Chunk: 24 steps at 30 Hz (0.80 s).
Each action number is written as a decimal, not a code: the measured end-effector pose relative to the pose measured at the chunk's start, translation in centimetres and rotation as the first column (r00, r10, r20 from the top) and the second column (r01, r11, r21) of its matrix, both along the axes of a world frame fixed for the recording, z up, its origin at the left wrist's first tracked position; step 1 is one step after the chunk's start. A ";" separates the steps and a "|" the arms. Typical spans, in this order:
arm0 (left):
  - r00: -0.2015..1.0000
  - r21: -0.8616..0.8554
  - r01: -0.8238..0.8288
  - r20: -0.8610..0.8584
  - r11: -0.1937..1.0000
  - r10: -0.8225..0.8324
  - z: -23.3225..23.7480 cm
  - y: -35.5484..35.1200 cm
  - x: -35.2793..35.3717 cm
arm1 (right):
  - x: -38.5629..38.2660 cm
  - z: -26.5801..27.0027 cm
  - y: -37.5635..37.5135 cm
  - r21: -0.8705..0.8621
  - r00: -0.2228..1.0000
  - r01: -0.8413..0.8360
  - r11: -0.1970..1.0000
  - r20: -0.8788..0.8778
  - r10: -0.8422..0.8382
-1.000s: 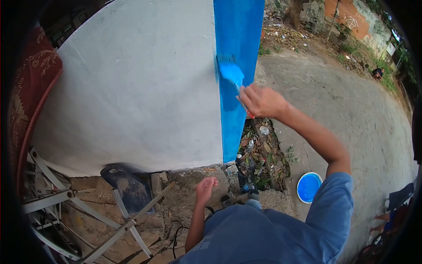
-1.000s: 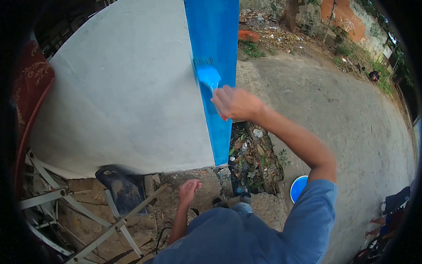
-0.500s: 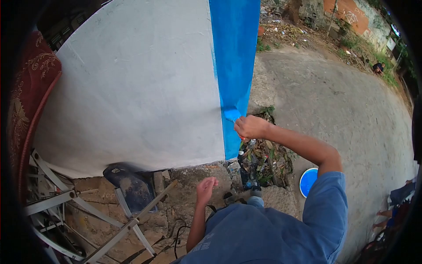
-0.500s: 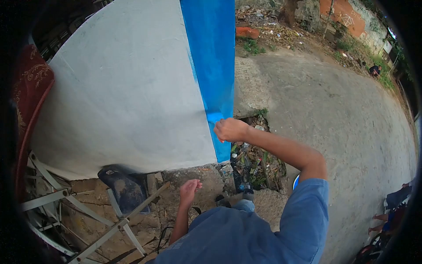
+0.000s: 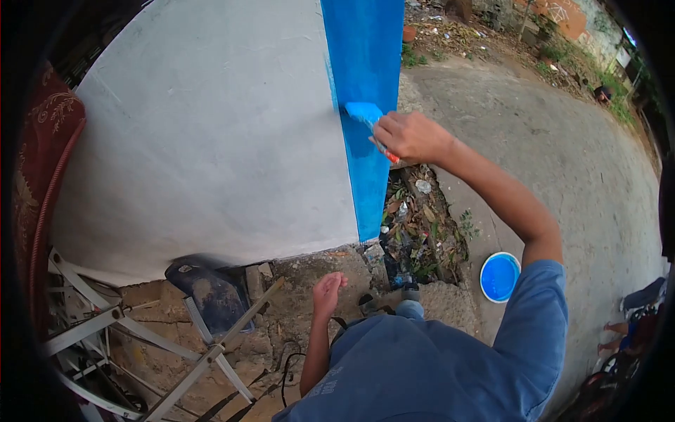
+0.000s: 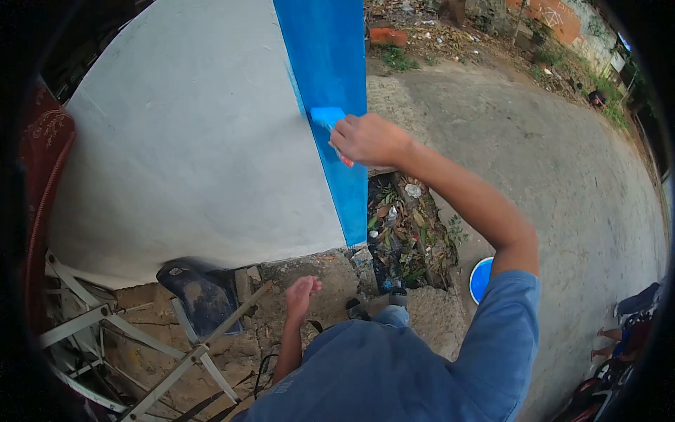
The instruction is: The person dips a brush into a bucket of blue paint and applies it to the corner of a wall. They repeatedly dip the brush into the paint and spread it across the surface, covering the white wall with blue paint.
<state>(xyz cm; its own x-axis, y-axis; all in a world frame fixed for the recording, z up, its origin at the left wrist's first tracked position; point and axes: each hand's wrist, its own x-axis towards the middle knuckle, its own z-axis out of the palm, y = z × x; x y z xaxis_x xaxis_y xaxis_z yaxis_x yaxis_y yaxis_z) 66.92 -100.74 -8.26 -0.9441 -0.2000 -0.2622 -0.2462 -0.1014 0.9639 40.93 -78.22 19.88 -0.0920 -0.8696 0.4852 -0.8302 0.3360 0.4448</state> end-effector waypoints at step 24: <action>0.996 0.005 -0.062 0.068 0.998 0.061 -0.8 -0.6 2.6 | 1.9 -15.8 -1.5 0.272 0.999 0.044 0.961 -0.026 -0.039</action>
